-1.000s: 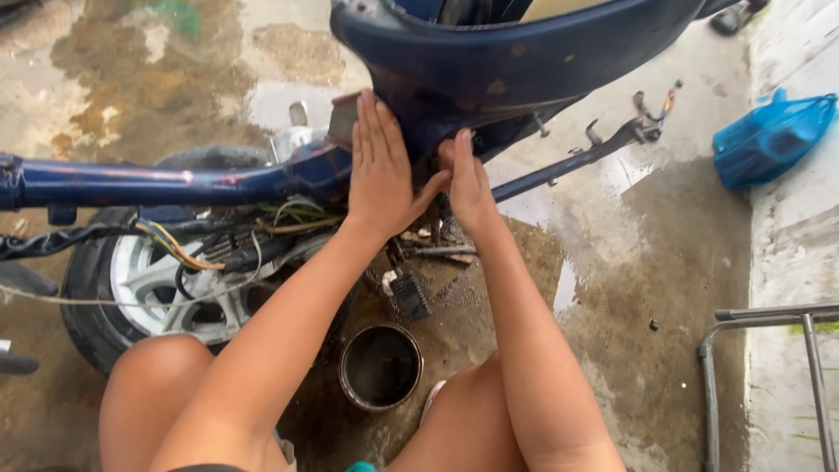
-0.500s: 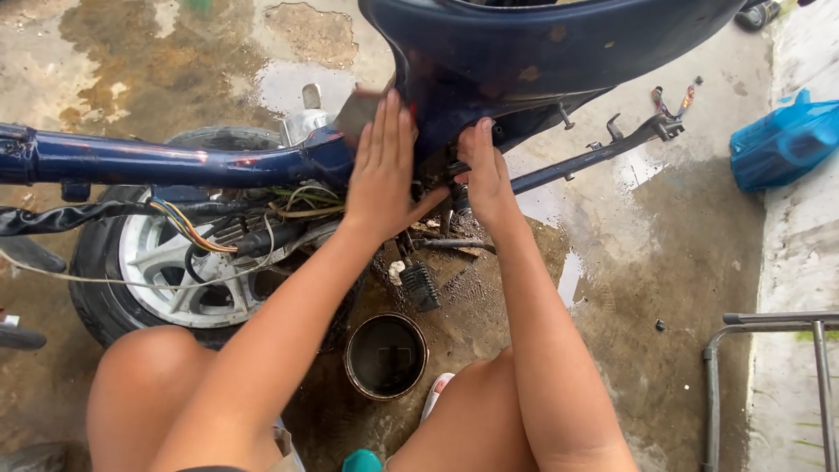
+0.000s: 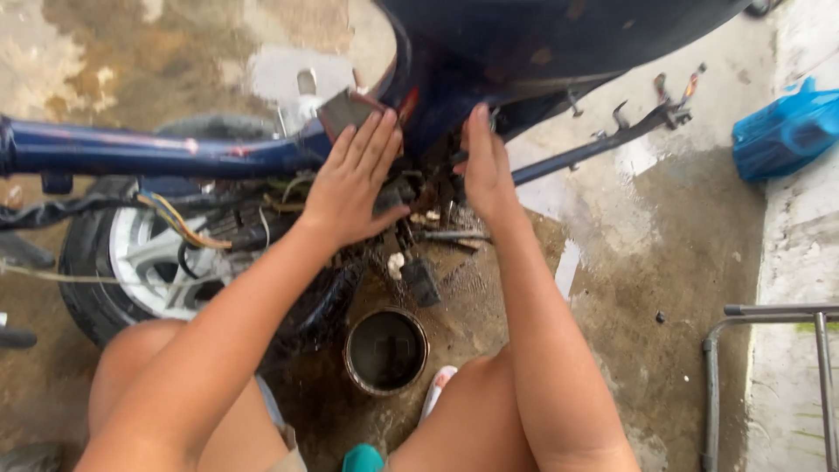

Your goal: The person sands the blue metal frame of a motorcycle using a piece of sandpaper, repeatedly dipping the paper into a bucket of water and rubbing it across the surface by hand.

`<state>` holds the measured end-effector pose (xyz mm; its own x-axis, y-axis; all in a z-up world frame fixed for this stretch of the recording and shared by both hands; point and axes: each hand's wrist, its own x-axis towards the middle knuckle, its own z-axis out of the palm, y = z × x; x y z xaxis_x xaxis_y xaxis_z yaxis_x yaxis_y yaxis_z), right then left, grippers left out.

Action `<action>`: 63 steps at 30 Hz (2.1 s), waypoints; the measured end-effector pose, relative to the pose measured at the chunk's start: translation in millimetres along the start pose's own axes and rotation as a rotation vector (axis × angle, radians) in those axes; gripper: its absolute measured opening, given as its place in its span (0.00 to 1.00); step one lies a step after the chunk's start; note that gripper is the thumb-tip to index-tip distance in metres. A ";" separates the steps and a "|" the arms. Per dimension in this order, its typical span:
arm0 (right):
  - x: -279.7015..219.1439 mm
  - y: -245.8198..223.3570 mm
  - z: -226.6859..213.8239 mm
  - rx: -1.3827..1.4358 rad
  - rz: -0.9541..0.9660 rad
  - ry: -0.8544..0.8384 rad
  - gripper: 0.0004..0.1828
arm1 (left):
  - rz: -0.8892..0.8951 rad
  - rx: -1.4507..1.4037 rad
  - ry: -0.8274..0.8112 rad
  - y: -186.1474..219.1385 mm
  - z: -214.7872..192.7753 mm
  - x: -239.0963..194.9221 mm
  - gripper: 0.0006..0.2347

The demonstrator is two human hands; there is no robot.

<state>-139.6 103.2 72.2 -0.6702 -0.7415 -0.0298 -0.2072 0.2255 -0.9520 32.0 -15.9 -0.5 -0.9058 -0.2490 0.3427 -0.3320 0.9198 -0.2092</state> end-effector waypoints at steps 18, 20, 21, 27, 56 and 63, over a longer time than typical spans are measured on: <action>-11.7 1.0 1.9 0.220 -0.175 -0.078 0.52 | -0.133 -0.117 0.094 18.0 -4.6 28.1 0.49; -2.0 20.7 -0.9 0.201 -0.170 -0.090 0.55 | -0.071 -0.078 0.093 7.4 8.9 -3.2 0.46; 4.8 28.9 -5.2 0.181 -0.169 -0.095 0.58 | -0.004 -0.038 0.097 1.8 15.6 -14.1 0.44; -11.2 9.3 -6.6 0.118 -0.185 -0.099 0.50 | -0.167 -0.134 0.194 25.6 -4.3 40.9 0.49; 13.2 41.2 -10.3 0.186 -0.177 -0.143 0.53 | -0.087 -0.265 0.049 -9.7 -4.4 -9.8 0.50; -13.1 11.9 2.6 0.241 -0.231 -0.135 0.55 | -0.137 -0.437 0.285 16.3 -3.8 21.9 0.52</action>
<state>-131.4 113.9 60.5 -0.5223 -0.8357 0.1697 -0.1570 -0.1014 -0.9824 7.8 -5.2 7.1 -0.7341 -0.3395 0.5881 -0.2468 0.9402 0.2346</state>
